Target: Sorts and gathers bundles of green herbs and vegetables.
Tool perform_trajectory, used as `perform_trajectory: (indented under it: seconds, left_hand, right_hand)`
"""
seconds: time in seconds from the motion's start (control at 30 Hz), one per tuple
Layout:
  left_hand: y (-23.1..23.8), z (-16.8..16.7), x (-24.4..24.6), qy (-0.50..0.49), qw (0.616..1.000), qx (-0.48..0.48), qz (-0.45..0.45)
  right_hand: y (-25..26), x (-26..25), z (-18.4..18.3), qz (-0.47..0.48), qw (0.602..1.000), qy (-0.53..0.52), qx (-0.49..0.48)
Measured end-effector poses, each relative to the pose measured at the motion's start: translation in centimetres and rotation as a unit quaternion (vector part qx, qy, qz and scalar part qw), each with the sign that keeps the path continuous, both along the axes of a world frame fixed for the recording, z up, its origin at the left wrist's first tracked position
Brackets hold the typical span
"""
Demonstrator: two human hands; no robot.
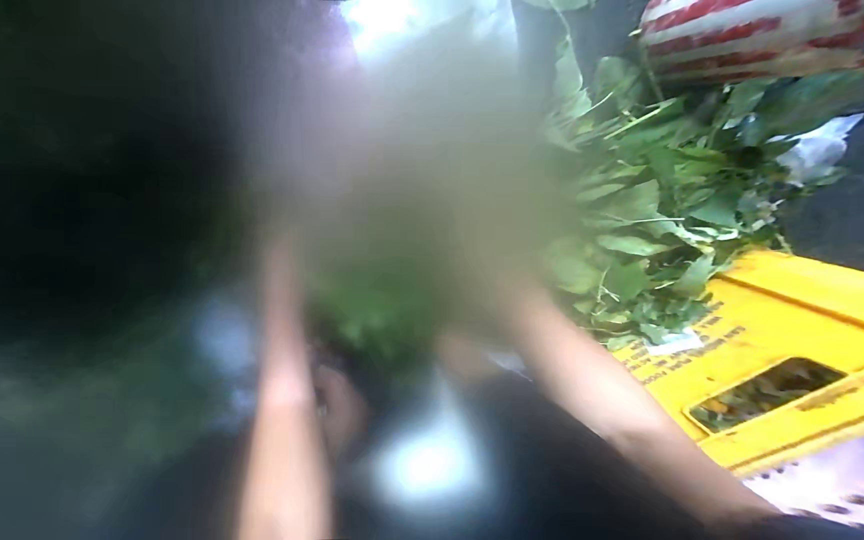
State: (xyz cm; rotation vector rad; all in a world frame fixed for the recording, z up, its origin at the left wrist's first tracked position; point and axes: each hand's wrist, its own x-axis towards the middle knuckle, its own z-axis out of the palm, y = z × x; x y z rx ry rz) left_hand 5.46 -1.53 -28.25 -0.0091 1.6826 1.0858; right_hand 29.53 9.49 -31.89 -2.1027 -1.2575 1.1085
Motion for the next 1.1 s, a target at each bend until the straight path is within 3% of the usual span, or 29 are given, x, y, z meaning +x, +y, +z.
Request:
perform_trajectory:
  seconds: [0.03,0.07,0.1,0.17,0.23,0.3,0.4,0.5,0.57,0.63,0.7,0.77,0.83,0.9,1.03,1.07,1.1]
  left_hand:
    - [-0.6,0.3,0.0,-0.05,0.998,0.026,0.025]
    - [-1.2,0.7,0.1,-0.035,0.999,0.008,0.029]
    - [-1.9,1.3,0.2,0.048,0.997,-0.061,0.005]
    - [-4.3,1.7,0.1,0.248,0.934,-0.24,-0.096]
    - [-5.5,3.0,0.6,0.35,0.861,-0.337,-0.147]
    - [-5.0,4.8,1.8,0.425,0.821,-0.347,-0.158]
    - [-2.0,6.3,4.1,0.495,0.796,-0.268,-0.221]
    - [2.9,5.2,5.6,0.465,0.785,-0.257,-0.32]
    - [5.4,3.1,5.6,0.425,0.786,-0.289,-0.344]
    - [6.6,1.3,5.0,0.403,0.791,-0.316,-0.335]
    - [6.7,1.1,4.8,0.4,0.794,-0.321,-0.326]
    - [5.7,1.3,4.9,0.401,0.801,-0.315,-0.312]
    - [5.0,1.3,5.0,0.41,0.798,-0.319,-0.306]
    - [4.5,2.0,4.7,0.406,0.806,-0.308,-0.303]
    - [1.1,5.0,1.5,0.319,0.917,-0.134,-0.201]
    - [0.0,5.9,0.4,0.273,0.944,-0.067,-0.173]
    - [-1.1,6.7,-0.6,0.218,0.964,0.011,-0.151]
  right_hand:
    - [0.1,0.7,0.1,-0.012,1.0,-0.007,-0.018]
    - [0.3,1.3,0.3,-0.021,0.999,-0.012,-0.039]
    - [0.3,1.6,0.3,-0.027,0.998,-0.02,-0.055]
    - [0.8,1.9,0.5,-0.036,0.996,-0.016,-0.081]
    - [1.2,1.8,0.7,-0.035,0.994,-0.016,-0.104]
    - [1.4,1.3,0.4,-0.011,0.994,-0.044,-0.104]
    - [1.1,0.9,0.0,0.025,0.991,-0.091,-0.096]
    - [1.0,1.1,0.3,0.004,0.996,-0.078,-0.038]
    - [0.1,2.0,1.1,-0.014,0.999,0.001,0.032]
    - [-1.3,3.1,2.3,-0.031,0.981,0.168,0.09]
    - [-2.8,3.8,5.4,-0.029,0.958,0.281,0.058]
    - [-3.7,3.9,8.3,-0.006,0.961,0.276,0.003]
    - [-2.8,4.3,6.1,-0.033,0.96,0.27,0.059]
    - [-2.0,6.0,4.8,-0.034,0.933,0.351,0.078]
    - [-1.4,9.3,9.4,-0.012,0.803,0.595,-0.028]
    - [-1.2,9.5,10.3,0.0,0.809,0.586,-0.051]
    - [-1.0,9.3,11.4,0.017,0.844,0.531,-0.071]
